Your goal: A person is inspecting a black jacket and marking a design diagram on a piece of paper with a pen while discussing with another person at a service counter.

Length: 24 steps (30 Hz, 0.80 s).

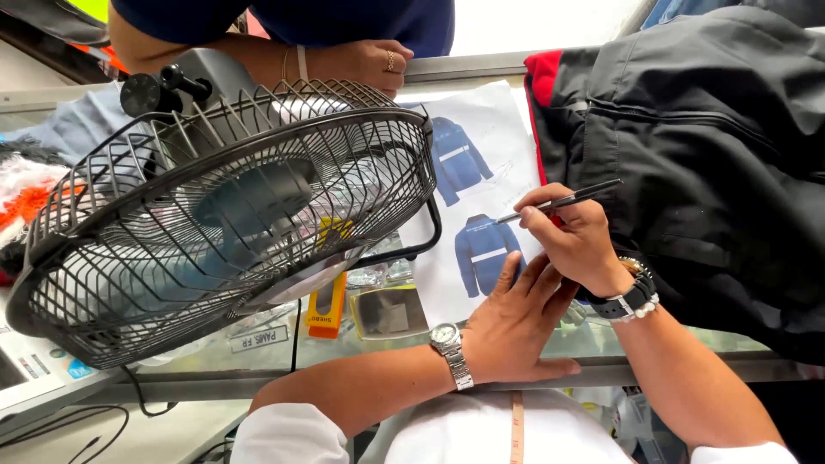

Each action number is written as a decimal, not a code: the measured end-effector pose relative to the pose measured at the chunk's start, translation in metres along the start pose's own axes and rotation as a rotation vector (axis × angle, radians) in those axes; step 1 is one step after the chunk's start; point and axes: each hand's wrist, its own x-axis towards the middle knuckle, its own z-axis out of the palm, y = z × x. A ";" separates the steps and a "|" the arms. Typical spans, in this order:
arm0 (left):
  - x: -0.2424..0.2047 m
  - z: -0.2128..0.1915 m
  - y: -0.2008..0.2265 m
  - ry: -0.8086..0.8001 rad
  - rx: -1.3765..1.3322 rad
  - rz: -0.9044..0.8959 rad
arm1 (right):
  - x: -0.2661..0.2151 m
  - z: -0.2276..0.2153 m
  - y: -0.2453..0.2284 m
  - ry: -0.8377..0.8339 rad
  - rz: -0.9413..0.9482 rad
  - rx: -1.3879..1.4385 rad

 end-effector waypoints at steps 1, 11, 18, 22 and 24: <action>-0.001 0.001 0.000 0.008 -0.012 0.001 | -0.001 0.000 0.000 -0.003 -0.011 -0.025; 0.001 0.001 -0.001 0.032 -0.008 0.021 | 0.000 0.001 0.003 -0.015 -0.063 -0.068; 0.001 0.002 -0.002 0.010 0.007 0.017 | 0.000 0.002 0.004 0.030 -0.048 -0.027; -0.001 0.005 -0.001 0.031 -0.028 0.014 | -0.001 0.002 0.004 0.019 -0.053 -0.049; -0.002 0.005 -0.001 0.027 -0.026 0.012 | 0.000 0.002 0.002 0.029 -0.036 -0.056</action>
